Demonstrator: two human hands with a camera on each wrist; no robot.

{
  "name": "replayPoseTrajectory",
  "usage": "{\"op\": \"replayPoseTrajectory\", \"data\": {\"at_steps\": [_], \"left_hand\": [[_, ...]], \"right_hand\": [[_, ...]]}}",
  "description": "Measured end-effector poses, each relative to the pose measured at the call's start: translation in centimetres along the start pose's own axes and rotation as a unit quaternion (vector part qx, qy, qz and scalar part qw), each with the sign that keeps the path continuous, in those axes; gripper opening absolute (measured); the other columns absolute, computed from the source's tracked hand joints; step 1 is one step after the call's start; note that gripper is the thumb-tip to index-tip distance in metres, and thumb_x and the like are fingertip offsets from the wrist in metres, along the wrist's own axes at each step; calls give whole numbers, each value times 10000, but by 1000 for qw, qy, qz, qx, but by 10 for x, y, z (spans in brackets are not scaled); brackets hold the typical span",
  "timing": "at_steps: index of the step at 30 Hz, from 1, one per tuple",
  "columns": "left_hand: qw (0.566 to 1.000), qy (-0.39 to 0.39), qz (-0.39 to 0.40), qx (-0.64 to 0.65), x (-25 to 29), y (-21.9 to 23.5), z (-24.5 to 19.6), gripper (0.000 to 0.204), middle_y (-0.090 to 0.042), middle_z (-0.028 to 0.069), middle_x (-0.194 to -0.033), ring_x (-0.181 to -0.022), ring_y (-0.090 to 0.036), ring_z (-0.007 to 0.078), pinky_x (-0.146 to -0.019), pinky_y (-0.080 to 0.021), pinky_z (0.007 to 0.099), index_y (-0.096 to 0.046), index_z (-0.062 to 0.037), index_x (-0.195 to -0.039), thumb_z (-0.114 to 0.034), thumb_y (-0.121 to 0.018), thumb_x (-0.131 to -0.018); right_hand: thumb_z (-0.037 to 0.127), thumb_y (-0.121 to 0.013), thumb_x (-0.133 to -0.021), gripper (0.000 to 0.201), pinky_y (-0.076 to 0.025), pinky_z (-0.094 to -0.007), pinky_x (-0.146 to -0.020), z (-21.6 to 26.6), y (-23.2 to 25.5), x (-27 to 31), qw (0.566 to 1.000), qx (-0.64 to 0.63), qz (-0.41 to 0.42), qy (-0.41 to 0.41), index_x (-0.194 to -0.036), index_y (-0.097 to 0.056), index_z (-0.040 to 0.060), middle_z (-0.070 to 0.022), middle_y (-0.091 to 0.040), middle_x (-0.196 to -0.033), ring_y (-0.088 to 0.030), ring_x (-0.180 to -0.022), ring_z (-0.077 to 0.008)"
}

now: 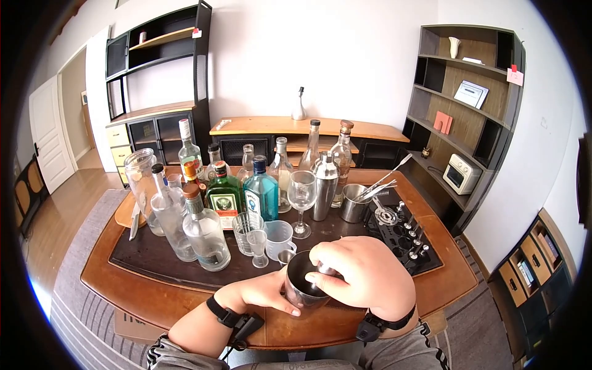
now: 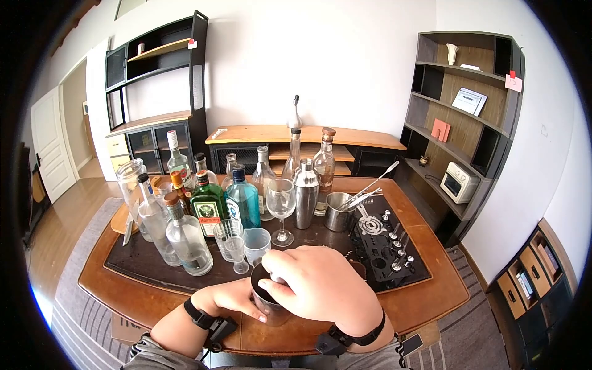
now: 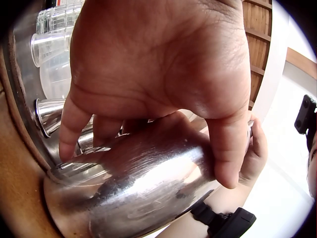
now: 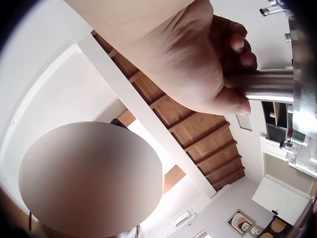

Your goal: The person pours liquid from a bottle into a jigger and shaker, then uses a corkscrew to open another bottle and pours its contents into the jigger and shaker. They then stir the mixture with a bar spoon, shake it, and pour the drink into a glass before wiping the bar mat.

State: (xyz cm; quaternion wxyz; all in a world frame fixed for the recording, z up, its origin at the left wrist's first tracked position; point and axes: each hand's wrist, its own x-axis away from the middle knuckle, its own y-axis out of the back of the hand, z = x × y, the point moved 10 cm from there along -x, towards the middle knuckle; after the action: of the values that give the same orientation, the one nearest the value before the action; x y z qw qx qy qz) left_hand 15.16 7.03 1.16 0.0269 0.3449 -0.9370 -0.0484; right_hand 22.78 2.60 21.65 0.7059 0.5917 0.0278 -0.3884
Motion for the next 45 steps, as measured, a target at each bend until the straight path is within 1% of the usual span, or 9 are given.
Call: {"op": "replayPoseTrajectory", "data": {"at_steps": [8, 11, 15, 25, 27, 34, 37, 40, 45], "left_hand": [[1000, 12, 0, -3, 1, 2, 11, 670, -611, 50, -1158, -1099, -535, 144, -977, -436, 314, -512, -53, -1296, -65, -839, -712], [1000, -6, -1, -2, -1, 1, 5, 969, -597, 83, -1120, -1007, -590, 173, -916, -473, 348, -238, -57, -1441, -107, -861, -701], [997, -62, -20, -32, 0, -1, -15, 965, -599, 80, -1103, -1006, -583, 170, -921, -469, 346, -226, -54, -1440, -116, -855, -710], [1000, 1, 7, -20, 1, -2, -2, 984, -615, 94, -1094, -1002, -589, 179, -928, -459, 355, -203, -52, -1450, -130, -849, -713], [999, 36, 14, -21, 4, -3, -4, 991, -619, 98, -1091, -1000, -591, 181, -922, -458, 348, -197, -49, -1454, -131, -850, -712], [997, -46, -6, -62, -2, 3, 3, 947, -647, 100, -1009, -950, -614, 187, -894, -466, 334, -227, -2, -1418, -155, -849, -719], [999, 20, -14, -42, 1, 5, 11, 1031, -450, 109, -1416, -1317, -387, 206, -1108, -324, 379, -255, -71, -1476, -154, -887, -665], [999, 14, -8, -39, 0, 4, 10, 1058, -428, 122, -1443, -1344, -368, 222, -1121, -310, 383, -227, -68, -1490, -149, -883, -665], [997, -49, -11, -55, 0, 1, -6, 934, -646, 92, -1013, -943, -608, 174, -893, -464, 330, -243, -6, -1411, -142, -847, -711]], "right_hand": [[182, -738, -787, 185, -423, -368, -526, 4, 0, -1, 999, -25, -28, 23, -853, -592, 91, -67, -575, -646, -585, -596, -272], [178, -736, -787, 182, -421, -367, -523, -1, 1, -1, 999, -2, -39, 3, -850, -588, 92, -66, -571, -643, -581, -590, -272], [175, -736, -784, 183, -419, -368, -519, -2, 2, 1, 1000, 4, -18, -1, -839, -581, 94, -65, -568, -639, -577, -581, -272], [154, -751, -772, 190, -426, -341, -519, -5, 5, -2, 999, -36, -16, -16, -854, -602, 69, -72, -570, -642, -573, -564, -244], [210, -722, -807, 210, -439, -394, -530, -9, 11, -1, 999, -10, -20, -24, -856, -568, 76, -94, -598, -674, -604, -622, -309], [207, -730, -799, 210, -441, -386, -528, -12, 7, -1, 999, -18, -7, -36, -862, -576, 78, -94, -597, -671, -601, -615, -308], [192, -734, -796, 198, -443, -364, -522, -20, 18, 4, 998, -36, -45, -41, -865, -589, 76, -101, -600, -668, -601, -597, -289], [189, -733, -793, 203, -446, -364, -529, -19, 11, 0, 998, -35, -12, -50, -866, -585, 72, -98, -600, -673, -605, -608, -292], [196, -731, -794, 207, -449, -379, -541, -17, 8, -2, 999, -14, -12, -45, -863, -580, 72, -100, -601, -686, -612, -631, -302]]}}
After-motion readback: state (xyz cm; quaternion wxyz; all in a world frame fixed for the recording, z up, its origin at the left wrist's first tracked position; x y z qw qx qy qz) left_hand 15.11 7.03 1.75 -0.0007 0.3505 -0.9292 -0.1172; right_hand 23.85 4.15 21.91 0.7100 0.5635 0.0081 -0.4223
